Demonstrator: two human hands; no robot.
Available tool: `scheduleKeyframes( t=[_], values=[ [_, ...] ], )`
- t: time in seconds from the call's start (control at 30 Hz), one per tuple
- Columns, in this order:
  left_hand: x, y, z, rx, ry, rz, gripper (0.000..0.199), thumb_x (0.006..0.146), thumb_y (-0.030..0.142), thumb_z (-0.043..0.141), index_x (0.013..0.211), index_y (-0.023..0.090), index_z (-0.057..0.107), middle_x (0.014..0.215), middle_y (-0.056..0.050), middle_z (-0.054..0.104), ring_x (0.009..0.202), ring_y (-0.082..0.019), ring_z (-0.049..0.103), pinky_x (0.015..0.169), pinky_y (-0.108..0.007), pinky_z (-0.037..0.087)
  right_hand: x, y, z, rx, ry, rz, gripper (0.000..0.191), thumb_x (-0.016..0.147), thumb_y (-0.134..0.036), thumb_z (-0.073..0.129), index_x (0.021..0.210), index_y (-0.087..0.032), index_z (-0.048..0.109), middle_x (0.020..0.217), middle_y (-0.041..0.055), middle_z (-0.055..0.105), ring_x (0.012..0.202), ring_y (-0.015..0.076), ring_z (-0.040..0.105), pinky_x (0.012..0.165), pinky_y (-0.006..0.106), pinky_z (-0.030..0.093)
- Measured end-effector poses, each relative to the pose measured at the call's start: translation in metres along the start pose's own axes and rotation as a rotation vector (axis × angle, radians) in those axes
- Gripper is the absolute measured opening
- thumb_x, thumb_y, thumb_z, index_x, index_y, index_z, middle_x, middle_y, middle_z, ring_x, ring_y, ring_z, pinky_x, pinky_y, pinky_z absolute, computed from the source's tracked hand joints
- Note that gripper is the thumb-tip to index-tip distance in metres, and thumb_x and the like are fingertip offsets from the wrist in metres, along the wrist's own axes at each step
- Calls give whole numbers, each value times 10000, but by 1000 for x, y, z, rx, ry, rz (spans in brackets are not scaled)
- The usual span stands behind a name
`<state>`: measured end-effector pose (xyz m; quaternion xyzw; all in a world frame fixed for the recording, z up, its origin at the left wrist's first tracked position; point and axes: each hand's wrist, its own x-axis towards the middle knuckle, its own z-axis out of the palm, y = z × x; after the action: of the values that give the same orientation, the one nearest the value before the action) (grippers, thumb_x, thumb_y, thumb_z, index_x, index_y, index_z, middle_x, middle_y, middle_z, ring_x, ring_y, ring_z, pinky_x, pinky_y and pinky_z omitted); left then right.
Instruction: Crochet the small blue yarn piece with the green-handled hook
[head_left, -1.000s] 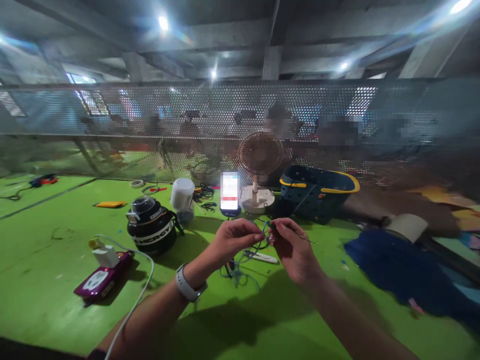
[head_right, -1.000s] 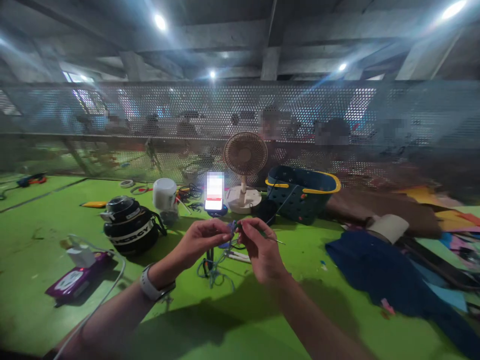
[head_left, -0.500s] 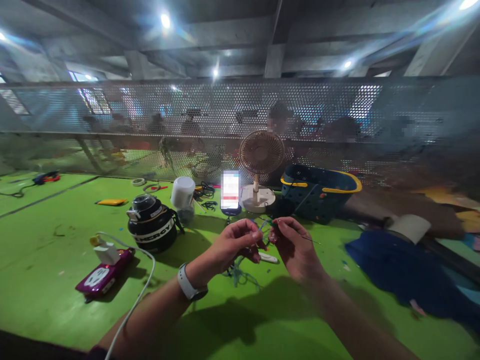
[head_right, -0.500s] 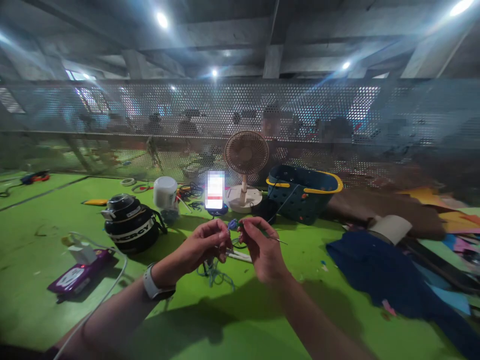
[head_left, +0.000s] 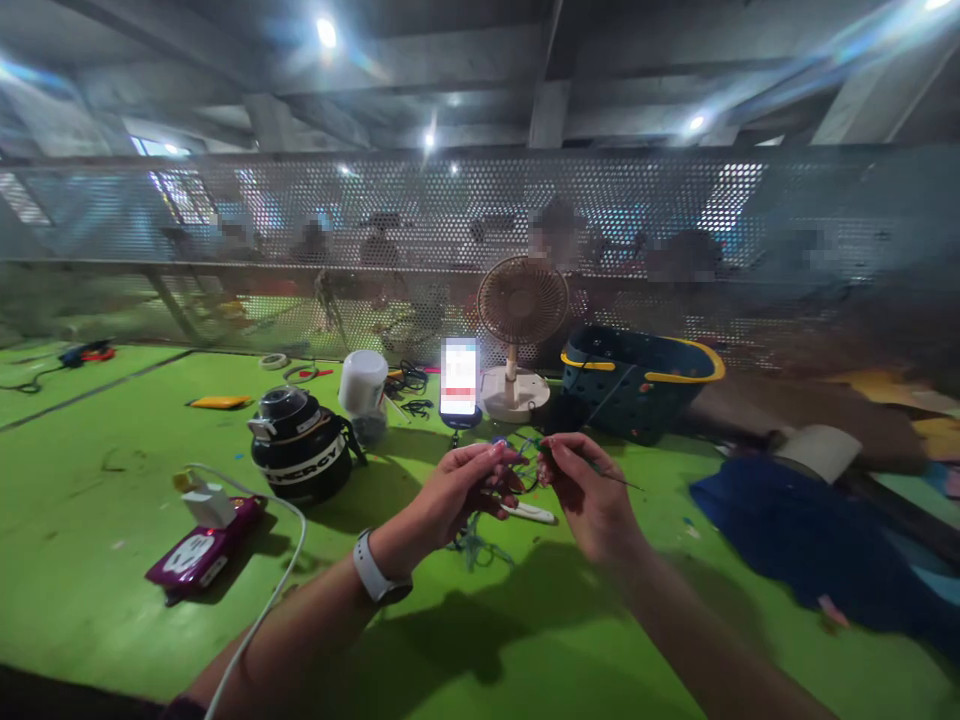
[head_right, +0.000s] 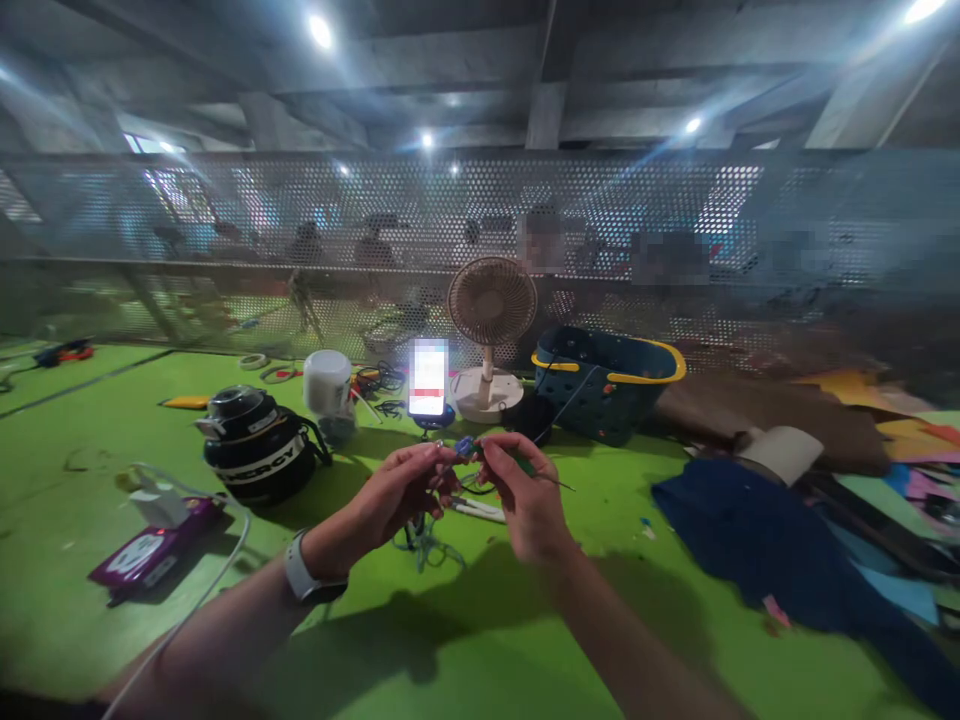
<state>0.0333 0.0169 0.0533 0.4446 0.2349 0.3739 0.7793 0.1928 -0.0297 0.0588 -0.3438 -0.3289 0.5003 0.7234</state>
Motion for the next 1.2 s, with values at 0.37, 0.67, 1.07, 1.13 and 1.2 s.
scheduleKeyframes(
  t=[0.37, 0.67, 1.07, 1.13, 1.2],
  values=[
    [-6, -20, -30, 214, 194, 52, 295, 635, 392, 852, 804, 165, 767, 764, -50, 722, 638, -123, 627, 549, -218, 496, 3, 33, -9, -91, -17, 56, 253, 635, -372, 865, 832, -241, 774, 773, -13, 721, 657, 109, 642, 622, 224, 533],
    [-8, -22, -31, 696, 196, 563, 118, 787, 275, 741, 891, 269, 797, 980, -77, 658, 979, -209, 596, 882, -334, 468, -3, 47, -11, -180, -38, 57, 254, 686, -345, 842, 904, -253, 750, 942, 0, 755, 859, 157, 688, 848, 312, 544],
    [-8, -23, -30, 618, 191, 608, 132, 792, 234, 737, 905, 274, 793, 950, -72, 674, 930, -200, 621, 856, -330, 478, -11, 40, -5, -255, -198, 144, 331, 724, -339, 817, 1039, -273, 740, 974, 19, 762, 696, 137, 704, 714, 315, 597],
    [-9, -22, -29, 600, 199, 593, 128, 795, 238, 734, 905, 263, 793, 924, -69, 670, 897, -192, 627, 819, -313, 484, -11, 39, -5, -292, -187, 108, 289, 698, -318, 835, 969, -254, 760, 920, 18, 763, 673, 131, 695, 677, 289, 592],
    [-10, -21, -28, 593, 212, 586, 123, 794, 253, 735, 903, 254, 792, 896, -61, 673, 860, -184, 630, 784, -297, 487, -10, 38, -5, -323, -164, 67, 250, 689, -314, 840, 917, -241, 769, 879, 19, 759, 681, 137, 693, 678, 287, 591]
  ],
)
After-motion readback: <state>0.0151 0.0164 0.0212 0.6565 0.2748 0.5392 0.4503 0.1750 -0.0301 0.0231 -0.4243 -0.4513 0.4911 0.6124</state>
